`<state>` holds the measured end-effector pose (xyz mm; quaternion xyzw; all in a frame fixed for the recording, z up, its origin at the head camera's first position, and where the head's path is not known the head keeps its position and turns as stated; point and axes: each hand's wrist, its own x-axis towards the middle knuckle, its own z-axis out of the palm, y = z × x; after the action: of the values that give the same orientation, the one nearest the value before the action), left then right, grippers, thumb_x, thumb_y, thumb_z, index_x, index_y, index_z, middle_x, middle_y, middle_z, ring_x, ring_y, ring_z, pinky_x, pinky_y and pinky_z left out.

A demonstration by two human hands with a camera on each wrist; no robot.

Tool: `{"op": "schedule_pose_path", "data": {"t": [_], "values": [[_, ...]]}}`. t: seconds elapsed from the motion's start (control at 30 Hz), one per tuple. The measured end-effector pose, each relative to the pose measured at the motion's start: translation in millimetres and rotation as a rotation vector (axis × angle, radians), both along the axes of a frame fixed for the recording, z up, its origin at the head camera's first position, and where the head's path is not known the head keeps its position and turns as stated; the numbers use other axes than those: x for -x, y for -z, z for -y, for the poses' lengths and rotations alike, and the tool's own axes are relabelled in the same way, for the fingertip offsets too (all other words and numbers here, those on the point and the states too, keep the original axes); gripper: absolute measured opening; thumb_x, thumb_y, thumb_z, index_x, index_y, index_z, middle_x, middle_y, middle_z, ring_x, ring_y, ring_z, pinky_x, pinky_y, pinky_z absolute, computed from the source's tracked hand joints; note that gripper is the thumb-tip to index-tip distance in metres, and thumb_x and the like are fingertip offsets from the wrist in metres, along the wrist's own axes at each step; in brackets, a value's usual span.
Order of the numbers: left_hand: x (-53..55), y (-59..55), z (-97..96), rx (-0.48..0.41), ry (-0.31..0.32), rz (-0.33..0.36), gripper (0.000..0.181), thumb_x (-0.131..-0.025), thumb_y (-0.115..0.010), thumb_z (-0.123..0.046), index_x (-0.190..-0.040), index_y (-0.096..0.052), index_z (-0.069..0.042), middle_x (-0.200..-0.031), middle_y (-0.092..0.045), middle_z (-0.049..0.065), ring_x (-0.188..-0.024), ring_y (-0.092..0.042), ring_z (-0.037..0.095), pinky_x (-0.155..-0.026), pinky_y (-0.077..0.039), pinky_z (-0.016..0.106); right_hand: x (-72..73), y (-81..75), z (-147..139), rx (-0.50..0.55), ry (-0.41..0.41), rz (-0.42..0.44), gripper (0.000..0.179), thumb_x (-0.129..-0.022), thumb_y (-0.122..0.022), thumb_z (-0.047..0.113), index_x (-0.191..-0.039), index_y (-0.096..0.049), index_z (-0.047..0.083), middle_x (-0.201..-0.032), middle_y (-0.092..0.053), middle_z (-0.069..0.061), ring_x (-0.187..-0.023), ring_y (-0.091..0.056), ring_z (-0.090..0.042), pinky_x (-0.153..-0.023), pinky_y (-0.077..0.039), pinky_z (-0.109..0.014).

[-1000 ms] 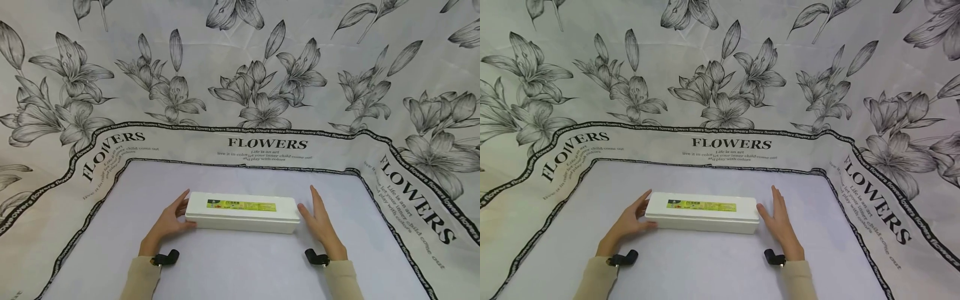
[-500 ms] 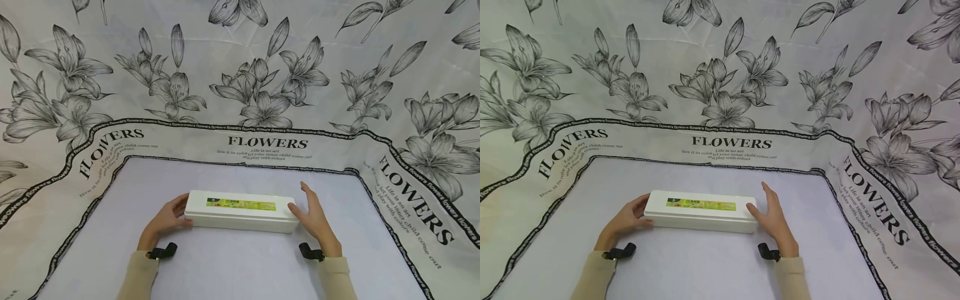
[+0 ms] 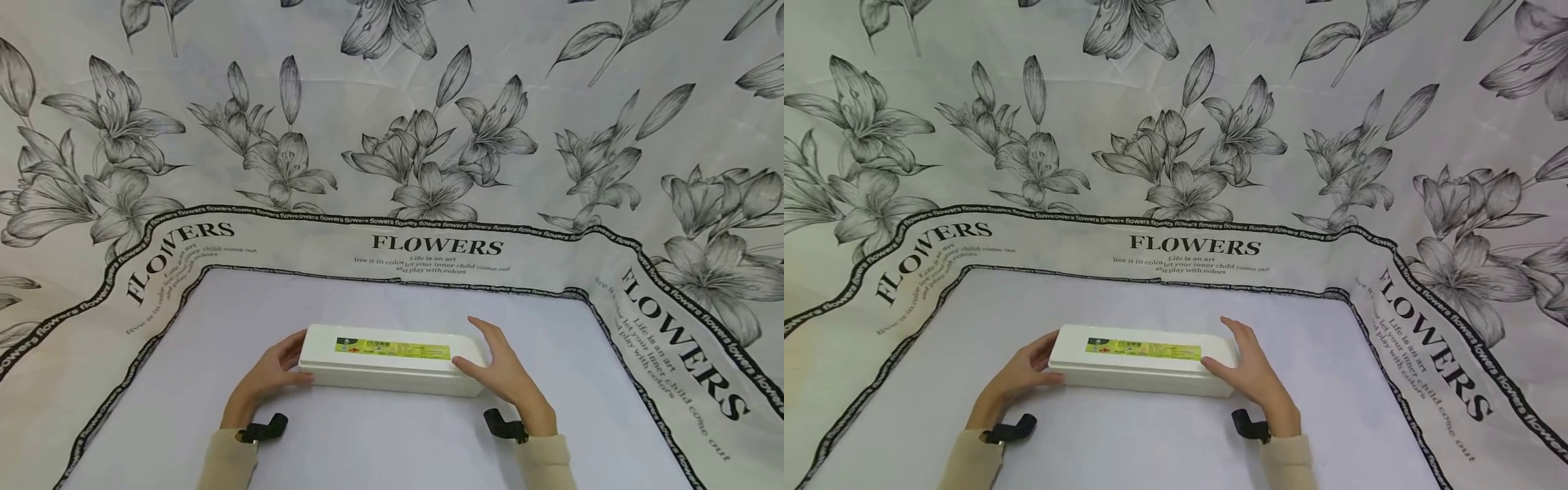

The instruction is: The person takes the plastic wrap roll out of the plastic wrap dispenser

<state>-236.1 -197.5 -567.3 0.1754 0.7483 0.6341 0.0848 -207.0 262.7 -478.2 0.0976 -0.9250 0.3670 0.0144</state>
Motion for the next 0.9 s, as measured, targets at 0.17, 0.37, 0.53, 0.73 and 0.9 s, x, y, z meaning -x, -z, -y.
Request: {"op": "schedule_pose_path", "data": {"t": [0.17,0.37,0.53,0.73,0.9], "values": [[-4.8,2.8,4.2,-0.004,-0.019,-0.004,0.098,-0.077,-0.09,-0.01,-0.158,-0.036,-0.003,-0.156,-0.046,0.022,-0.142,-0.049,0.036,-0.108,-0.047,0.015,-1.6,2.4,10,-0.007,-0.017,0.013,0.091,-0.089,-0.075,0.052,-0.16,-0.032,0.016,-0.164,-0.031,-0.019,-0.152,-0.029,-0.046,-0.117,-0.029,-0.074],[-2.7,3.6,2.2,-0.008,-0.005,-0.025,0.096,-0.079,-0.089,-0.012,-0.158,-0.036,-0.004,-0.156,-0.046,0.021,-0.142,-0.048,0.037,-0.109,-0.046,0.016,-2.6,-2.4,8,-0.032,-0.003,0.016,0.09,-0.089,-0.075,0.052,-0.16,-0.032,0.017,-0.165,-0.03,-0.019,-0.152,-0.029,-0.046,-0.117,-0.03,-0.074],[-0.6,2.0,-1.6,0.007,-0.017,-0.035,0.096,-0.078,-0.089,-0.011,-0.158,-0.035,-0.002,-0.156,-0.046,0.023,-0.141,-0.051,0.033,-0.108,-0.047,0.016,-2.0,-7.7,6,-0.042,-0.02,-0.004,0.091,-0.089,-0.075,0.052,-0.16,-0.032,0.015,-0.165,-0.029,-0.02,-0.151,-0.029,-0.047,-0.116,-0.03,-0.075],[1.5,-0.1,-3.6,0.01,-0.015,-0.044,0.097,-0.079,-0.089,-0.013,-0.158,-0.034,-0.001,-0.158,-0.044,0.024,-0.143,-0.047,0.04,-0.109,-0.046,0.015,0.0,-6.9,7,-0.051,-0.022,-0.006,0.094,-0.086,-0.078,0.053,-0.16,-0.032,0.017,-0.165,-0.03,-0.019,-0.151,-0.031,-0.045,-0.117,-0.031,-0.073],[-2.6,1.1,-1.8,0.021,-0.022,-0.026,0.1,-0.079,-0.089,-0.014,-0.16,-0.031,-0.001,-0.159,-0.042,0.023,-0.145,-0.043,0.044,-0.108,-0.045,0.013,-1.0,-0.9,12,-0.03,-0.035,0.012,0.095,-0.085,-0.08,0.052,-0.16,-0.033,0.018,-0.164,-0.032,-0.018,-0.15,-0.033,-0.044,-0.117,-0.031,-0.072]]}}
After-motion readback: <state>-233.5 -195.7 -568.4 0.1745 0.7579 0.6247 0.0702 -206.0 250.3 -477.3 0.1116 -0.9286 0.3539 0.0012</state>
